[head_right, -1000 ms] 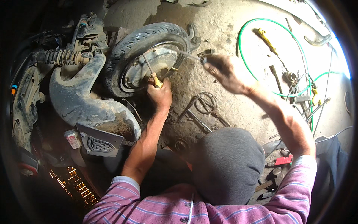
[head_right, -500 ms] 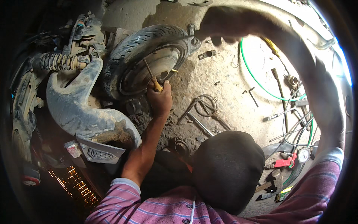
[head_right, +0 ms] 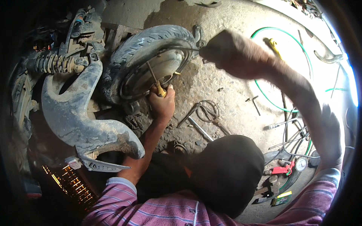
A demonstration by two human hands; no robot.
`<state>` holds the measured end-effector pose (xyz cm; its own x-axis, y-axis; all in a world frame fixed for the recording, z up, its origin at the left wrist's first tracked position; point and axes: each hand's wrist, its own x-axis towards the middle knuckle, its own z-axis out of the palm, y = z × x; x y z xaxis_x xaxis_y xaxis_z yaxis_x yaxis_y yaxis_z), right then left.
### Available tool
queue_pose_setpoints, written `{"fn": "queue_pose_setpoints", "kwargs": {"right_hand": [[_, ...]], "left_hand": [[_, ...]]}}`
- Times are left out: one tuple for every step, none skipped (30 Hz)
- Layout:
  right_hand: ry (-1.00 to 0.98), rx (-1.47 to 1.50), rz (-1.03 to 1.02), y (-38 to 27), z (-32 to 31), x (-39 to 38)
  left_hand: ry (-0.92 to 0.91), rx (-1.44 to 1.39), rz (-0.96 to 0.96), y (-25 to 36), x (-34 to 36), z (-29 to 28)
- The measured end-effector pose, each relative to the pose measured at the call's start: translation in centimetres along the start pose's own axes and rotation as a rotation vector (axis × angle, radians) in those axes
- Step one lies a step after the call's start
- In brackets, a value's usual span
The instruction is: The person sits on the floor and uses a screwdriver and wrench to remove bolts from the rear wheel of a motorcycle. They manipulate the wheel hub and axle area, then reposition the wheel and continue adjusting components.
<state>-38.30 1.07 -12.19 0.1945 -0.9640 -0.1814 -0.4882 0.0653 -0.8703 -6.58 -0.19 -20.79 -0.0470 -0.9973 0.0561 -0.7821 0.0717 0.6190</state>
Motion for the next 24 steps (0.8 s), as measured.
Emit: {"fn": "queue_pose_setpoints", "kwargs": {"right_hand": [[0.033,-0.069,-0.165,0.4,0.4,-0.3],[-0.041,-0.057,-0.123,0.6,0.1,0.0],[-0.034,-0.054,-0.112,0.7,-0.7,0.7],[-0.041,-0.089,-0.198,0.5,-0.9,0.7],[-0.047,-0.129,-0.294,0.0,-1.7,1.5],[-0.086,-0.237,-0.336,-0.4,-2.3,2.4],[-0.142,-0.401,-0.322,-1.0,-3.1,3.0],[-0.140,-0.266,-0.133,-1.4,-3.2,3.1],[-0.094,-0.184,0.088,-1.9,-3.0,3.0],[-0.173,-0.143,-0.057,-2.0,-2.5,2.7],[-0.041,-0.281,-0.262,-2.2,-1.2,1.7],[0.124,-0.299,-0.358,-2.3,0.3,0.8],[0.117,-0.027,-0.072,-2.5,1.2,-0.3],[0.062,-0.124,-0.046,-2.6,1.6,-0.4],[0.089,-0.085,-0.075,-2.8,1.6,-0.8],[0.085,-0.087,-0.060,-3.1,1.5,-0.7],[-0.018,-0.126,-0.001,-3.3,0.6,-0.3],[-0.051,-0.251,-0.059,-3.8,-0.5,0.4],[-0.085,-0.260,-0.045,-4.3,-1.6,1.2],[-0.063,-0.232,-0.087,-4.8,-2.3,1.9],[-0.107,-0.236,0.094,-5.0,-2.9,2.3],[-0.053,-0.248,0.080,-5.1,-2.6,2.4],[-0.103,-0.283,0.042,-5.1,-2.5,2.4],[-0.077,-0.320,-0.030,-4.8,-1.7,2.2]], "left_hand": [[0.013,0.077,-0.035,0.1,-0.1,-0.1],[0.018,0.025,0.011,0.2,-0.1,-0.2],[0.023,0.001,0.052,0.3,-0.1,-0.2],[0.027,0.003,0.032,0.3,-0.3,-0.3],[0.022,0.003,0.013,0.3,-0.3,-0.4],[0.002,0.000,0.010,0.3,-0.4,-0.4],[-0.001,0.013,0.008,0.3,-0.5,-0.3],[-0.010,0.024,0.005,0.3,-0.5,-0.2],[0.005,0.009,0.059,0.3,-0.5,0.0],[0.034,-0.050,0.109,0.2,-0.4,0.3],[-0.001,-0.097,0.008,0.1,-0.4,0.4],[0.026,-0.085,0.037,0.0,-0.3,0.6],[0.052,-0.062,0.092,-0.1,-0.2,0.5],[0.077,-0.035,0.132,-0.2,-0.1,0.5],[0.098,-0.015,0.175,-0.2,0.0,0.5],[0.103,0.004,0.206,-0.3,0.0,0.4],[0.075,0.007,0.159,-0.3,0.0,0.4],[0.042,0.007,0.101,-0.3,-0.1,0.3],[0.014,0.015,0.031,-0.3,-0.3,0.3],[0.005,-0.063,0.011,-0.3,-0.4,0.4],[0.012,-0.144,0.023,-0.2,-0.6,0.4],[0.061,-0.161,0.110,-0.2,-0.5,0.7],[0.046,-0.144,0.033,-0.3,-0.7,0.8],[0.025,-0.141,0.000,-0.4,-0.6,1.0]]}}
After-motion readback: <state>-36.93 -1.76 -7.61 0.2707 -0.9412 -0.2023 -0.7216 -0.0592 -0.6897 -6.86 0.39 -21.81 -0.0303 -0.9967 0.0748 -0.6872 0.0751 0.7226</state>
